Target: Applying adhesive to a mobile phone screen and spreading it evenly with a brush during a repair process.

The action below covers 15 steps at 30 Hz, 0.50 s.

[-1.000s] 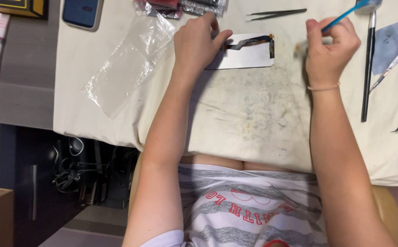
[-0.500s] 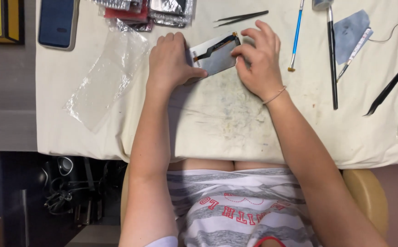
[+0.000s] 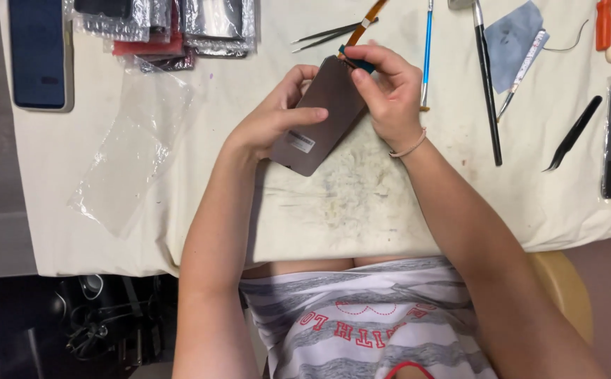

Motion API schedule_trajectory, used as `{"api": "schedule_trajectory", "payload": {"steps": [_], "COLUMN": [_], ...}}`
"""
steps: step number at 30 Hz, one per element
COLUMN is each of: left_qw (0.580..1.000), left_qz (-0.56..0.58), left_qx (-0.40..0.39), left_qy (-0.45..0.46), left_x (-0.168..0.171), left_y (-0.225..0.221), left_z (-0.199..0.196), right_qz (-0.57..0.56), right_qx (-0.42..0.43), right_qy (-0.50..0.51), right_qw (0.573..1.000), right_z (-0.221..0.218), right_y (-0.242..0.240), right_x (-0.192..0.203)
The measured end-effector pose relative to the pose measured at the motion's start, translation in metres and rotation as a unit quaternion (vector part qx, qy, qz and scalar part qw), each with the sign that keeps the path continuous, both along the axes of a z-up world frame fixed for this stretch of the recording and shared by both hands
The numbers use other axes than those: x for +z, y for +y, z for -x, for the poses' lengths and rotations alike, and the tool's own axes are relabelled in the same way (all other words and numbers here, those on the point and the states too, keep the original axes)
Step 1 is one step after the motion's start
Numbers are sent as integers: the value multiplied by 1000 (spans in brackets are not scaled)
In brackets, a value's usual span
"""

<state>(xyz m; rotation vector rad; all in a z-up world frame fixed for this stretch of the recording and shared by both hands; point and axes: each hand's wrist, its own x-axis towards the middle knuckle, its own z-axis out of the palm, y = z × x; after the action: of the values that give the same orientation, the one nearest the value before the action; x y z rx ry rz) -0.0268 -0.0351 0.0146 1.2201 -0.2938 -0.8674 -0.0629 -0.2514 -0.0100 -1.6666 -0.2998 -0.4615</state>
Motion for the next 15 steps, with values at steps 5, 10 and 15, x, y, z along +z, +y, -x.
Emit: {"api": "schedule_trajectory", "payload": {"steps": [5,10,15], "left_qw": [966,953,921], "left_qz": [151,168,300], "left_qx": [-69,-78,101], "left_qy": [199,241,227], "left_x": [16,15,6], "left_y": [-8,-20,-24], "left_z": [6,11,12], "right_qz": [-90,-153,-90], "right_qx": [51,146,-167], "right_qy": [82,109,-2], "right_qw": [991,971,982], "right_z": [-6,-7,-34], "right_y": [-13,-20,-53], "right_x": [2,13,-2]}}
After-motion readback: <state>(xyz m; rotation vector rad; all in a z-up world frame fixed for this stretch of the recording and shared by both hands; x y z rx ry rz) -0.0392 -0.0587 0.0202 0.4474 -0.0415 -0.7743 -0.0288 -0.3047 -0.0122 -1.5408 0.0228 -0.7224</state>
